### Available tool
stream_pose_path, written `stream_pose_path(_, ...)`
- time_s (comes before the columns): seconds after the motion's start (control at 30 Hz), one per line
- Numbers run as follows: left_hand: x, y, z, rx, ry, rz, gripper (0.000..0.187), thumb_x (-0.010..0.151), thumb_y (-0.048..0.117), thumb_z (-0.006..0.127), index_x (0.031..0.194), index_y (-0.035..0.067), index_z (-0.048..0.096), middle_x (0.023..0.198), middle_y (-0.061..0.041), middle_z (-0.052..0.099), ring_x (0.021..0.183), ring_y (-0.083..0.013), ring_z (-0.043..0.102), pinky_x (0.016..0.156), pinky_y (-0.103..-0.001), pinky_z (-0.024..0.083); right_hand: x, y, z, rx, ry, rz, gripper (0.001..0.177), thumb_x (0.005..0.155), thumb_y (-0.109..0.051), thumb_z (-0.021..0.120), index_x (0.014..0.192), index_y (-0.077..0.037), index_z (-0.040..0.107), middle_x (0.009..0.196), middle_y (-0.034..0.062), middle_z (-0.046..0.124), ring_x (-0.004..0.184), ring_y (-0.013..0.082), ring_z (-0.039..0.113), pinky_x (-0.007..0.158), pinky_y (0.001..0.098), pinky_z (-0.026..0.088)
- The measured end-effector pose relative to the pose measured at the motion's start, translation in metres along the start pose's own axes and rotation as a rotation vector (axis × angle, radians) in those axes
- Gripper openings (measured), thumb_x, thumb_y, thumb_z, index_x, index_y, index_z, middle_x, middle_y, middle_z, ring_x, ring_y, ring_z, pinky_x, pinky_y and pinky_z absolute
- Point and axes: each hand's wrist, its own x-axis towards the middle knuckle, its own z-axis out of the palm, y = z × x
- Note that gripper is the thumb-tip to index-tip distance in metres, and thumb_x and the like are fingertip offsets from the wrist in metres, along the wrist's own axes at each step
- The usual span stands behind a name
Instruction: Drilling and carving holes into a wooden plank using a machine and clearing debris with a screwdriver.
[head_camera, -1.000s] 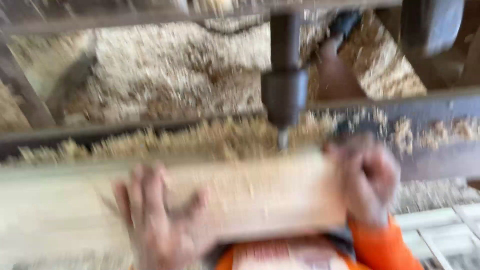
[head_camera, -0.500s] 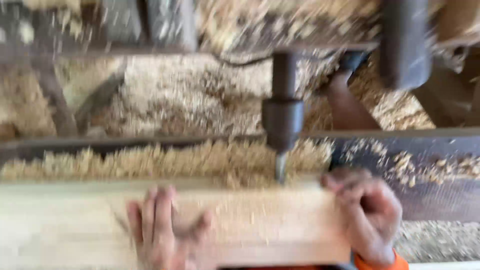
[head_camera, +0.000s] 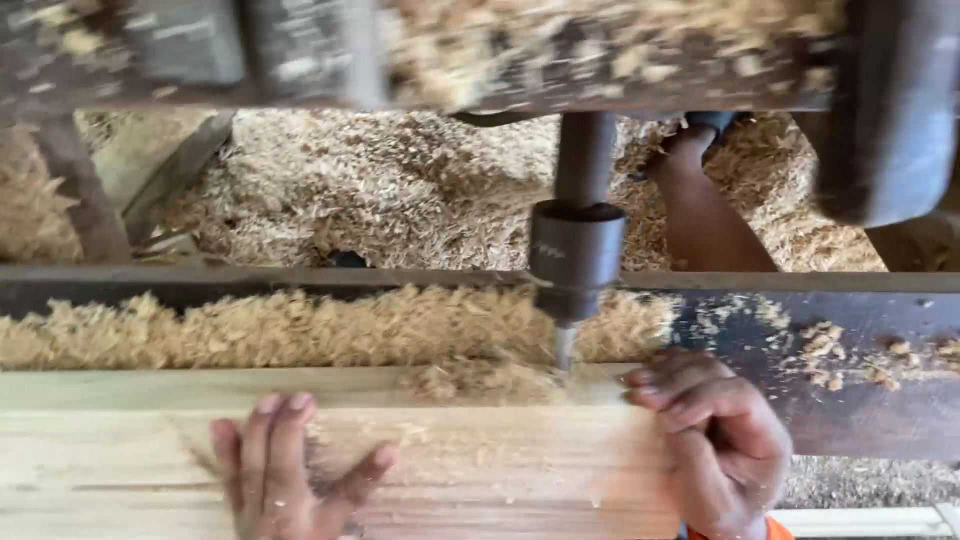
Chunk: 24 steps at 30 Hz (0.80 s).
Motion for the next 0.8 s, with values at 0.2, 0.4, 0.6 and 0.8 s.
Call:
stream_pose_path(0.2,0.007,0.046,0.039,-0.005,0.096,-0.113,0.073,0.099,0.066,0.061,0.153,0.020,0.041,0.146,-0.022,0.048,0.139,-0.0431,0.044,0.121,-0.074,0.020,0.001,-0.012,-0.066,-0.037,-0.029,-0.027,0.023,0.099,0.013,0.049,0.103,-0.001,0.066,0.105,0.0181,0.073,0.105,0.0291,0.071,0.101,0.0484,0.062)
stream_pose_path(0.4,0.000,0.036,0.009,0.079,-0.023,-0.064,0.045,0.094,0.050,0.057,0.139,0.049,0.059,0.148,-0.019,0.048,0.141,-0.0401,0.046,0.124,-0.069,0.020,-0.010,0.000,-0.047,-0.110,0.039,-0.041,0.019,0.106,0.013,0.053,0.100,-0.003,0.060,0.103,0.0156,0.069,0.103,0.0264,0.067,0.103,0.0446,0.055)
stream_pose_path(0.6,0.011,0.017,-0.003,-0.029,0.007,-0.002,0.065,0.092,0.072,0.053,0.150,0.043,0.047,0.149,-0.020,0.041,0.140,-0.0440,0.040,0.123,-0.068,0.016,-0.012,-0.010,-0.008,-0.045,0.059,0.022,0.018,0.103,0.011,0.053,0.103,-0.002,0.065,0.101,0.0164,0.072,0.103,0.0278,0.072,0.099,0.0464,0.057)
stream_pose_path(0.8,-0.007,0.060,0.043,0.175,-0.023,-0.025,0.067,0.095,0.076,0.062,0.150,0.039,0.052,0.153,-0.015,0.042,0.147,-0.0402,0.040,0.131,-0.071,0.015,-0.027,-0.005,-0.090,-0.100,0.039,0.004,0.016,0.112,0.008,0.057,0.107,-0.004,0.065,0.106,0.0149,0.075,0.108,0.0256,0.073,0.113,0.0476,0.057)
